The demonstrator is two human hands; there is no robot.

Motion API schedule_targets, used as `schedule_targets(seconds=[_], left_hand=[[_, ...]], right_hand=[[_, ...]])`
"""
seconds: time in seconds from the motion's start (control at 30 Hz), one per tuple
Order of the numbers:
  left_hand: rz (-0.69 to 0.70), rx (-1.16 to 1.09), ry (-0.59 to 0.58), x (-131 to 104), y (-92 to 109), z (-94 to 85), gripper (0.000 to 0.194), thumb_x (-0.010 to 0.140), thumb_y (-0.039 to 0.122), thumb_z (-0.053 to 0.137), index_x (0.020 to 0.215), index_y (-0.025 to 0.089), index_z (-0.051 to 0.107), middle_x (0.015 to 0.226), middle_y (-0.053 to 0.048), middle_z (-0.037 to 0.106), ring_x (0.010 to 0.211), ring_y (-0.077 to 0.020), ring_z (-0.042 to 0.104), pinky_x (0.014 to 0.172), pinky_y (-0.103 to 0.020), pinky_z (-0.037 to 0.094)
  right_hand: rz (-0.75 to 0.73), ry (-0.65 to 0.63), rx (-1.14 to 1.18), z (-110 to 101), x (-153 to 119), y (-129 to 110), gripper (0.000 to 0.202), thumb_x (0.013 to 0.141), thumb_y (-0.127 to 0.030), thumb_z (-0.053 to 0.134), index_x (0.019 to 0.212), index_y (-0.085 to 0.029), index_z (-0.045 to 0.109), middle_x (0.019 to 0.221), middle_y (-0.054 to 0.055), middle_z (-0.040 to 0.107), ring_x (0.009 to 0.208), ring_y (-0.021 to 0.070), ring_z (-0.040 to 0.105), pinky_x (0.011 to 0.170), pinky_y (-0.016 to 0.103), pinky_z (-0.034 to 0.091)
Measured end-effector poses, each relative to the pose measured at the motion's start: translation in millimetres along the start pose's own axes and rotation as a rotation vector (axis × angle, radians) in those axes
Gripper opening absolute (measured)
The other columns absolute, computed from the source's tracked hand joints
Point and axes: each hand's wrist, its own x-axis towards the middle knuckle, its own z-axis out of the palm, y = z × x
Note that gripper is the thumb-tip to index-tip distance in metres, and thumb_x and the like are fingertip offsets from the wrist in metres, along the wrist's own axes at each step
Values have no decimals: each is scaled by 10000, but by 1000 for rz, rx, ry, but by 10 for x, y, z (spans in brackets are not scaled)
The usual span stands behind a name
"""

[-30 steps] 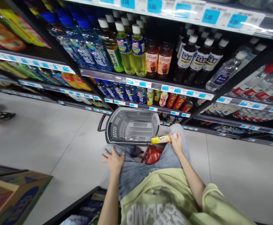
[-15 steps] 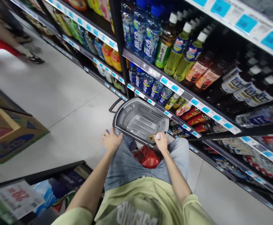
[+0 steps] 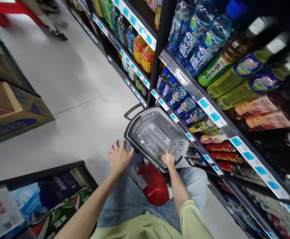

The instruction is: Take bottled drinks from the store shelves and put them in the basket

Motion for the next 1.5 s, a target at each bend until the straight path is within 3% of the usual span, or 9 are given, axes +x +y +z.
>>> schedule_targets(seconds=[0.2, 0.43, 0.63, 0.8, 1.0, 1.07, 1.17, 1.3, 1.5], left_hand=[[3, 32, 19, 84, 50, 31, 557, 1016, 422, 522, 1498, 168, 635, 1626, -193, 512, 1384, -400, 500, 1067, -521, 495], [-6, 53, 12, 151, 17, 91, 553, 1009, 436, 528, 1489, 184, 641, 1630, -177, 516, 1387, -401, 502, 1043, -531, 514], [-5, 44, 19, 141, 78, 88, 570, 1010, 459, 507, 1490, 179, 634, 1612, -190, 525, 1354, -404, 521, 1015, -520, 514], [5, 53, 28, 130, 142, 45, 567, 1012, 463, 463, 1450, 157, 653, 1586, -209, 533, 1335, -421, 515, 985, -531, 508], [86, 63, -45, 200, 189, -19, 520, 1001, 396, 414, 1332, 123, 708, 1395, -244, 644, 1334, -438, 500, 1035, -605, 447], [98, 54, -54, 222, 193, -19, 524, 992, 399, 417, 1322, 120, 715, 1394, -249, 644, 1324, -448, 501, 1033, -618, 444], [106, 44, -42, 234, 194, -8, 540, 988, 409, 407, 1291, 100, 730, 1394, -260, 639, 1304, -461, 503, 1009, -630, 460], [122, 30, -16, 216, 187, -10, 532, 1001, 399, 383, 1239, 96, 751, 1374, -259, 651, 1287, -456, 515, 988, -634, 478], [128, -3, -29, 223, 162, -1, 508, 1003, 393, 419, 1237, 102, 762, 1388, -278, 645, 1313, -463, 502, 1005, -653, 466]], right_hand=[[18, -120, -19, 171, 264, -177, 612, 986, -340, 722, 1535, -131, 551, 1327, 218, 754, 1280, 300, 729, 1001, 343, 542], [63, -167, 59, 372, 298, -285, 614, 993, -282, 700, 1560, -115, 535, 1336, 227, 748, 1301, 313, 716, 1030, 366, 545], [106, -107, 231, 230, 286, -289, 465, 920, -308, 769, 1351, -149, 695, 1284, 207, 773, 1209, 315, 755, 970, 352, 557], [150, 147, 410, -268, 251, -33, 381, 1025, -432, 599, 1327, -208, 657, 1256, 128, 775, 1161, 260, 750, 942, 323, 552], [196, 993, 880, -1398, 31, 683, 600, 951, -460, 646, 1397, -78, 527, 1349, 243, 678, 908, 237, 747, 1007, 364, 534], [108, 1147, 902, -1811, -79, 867, 680, 960, -476, 645, 1470, -61, 471, 1279, 226, 709, 879, 235, 745, 1060, 387, 509], [32, 1184, 801, -2336, -198, 983, 732, 984, -499, 635, 1534, -57, 436, 1070, 163, 761, 943, 283, 745, 1058, 427, 502], [86, 1107, 588, -2788, -218, 931, 605, 974, -523, 663, 1365, -68, 591, 1170, 255, 731, 1102, 366, 706, 995, 446, 518], [89, 1114, 449, -2924, -286, 896, 557, 979, -628, 642, 1166, -103, 642, 1015, 205, 724, 1014, 343, 696, 938, 433, 527]])
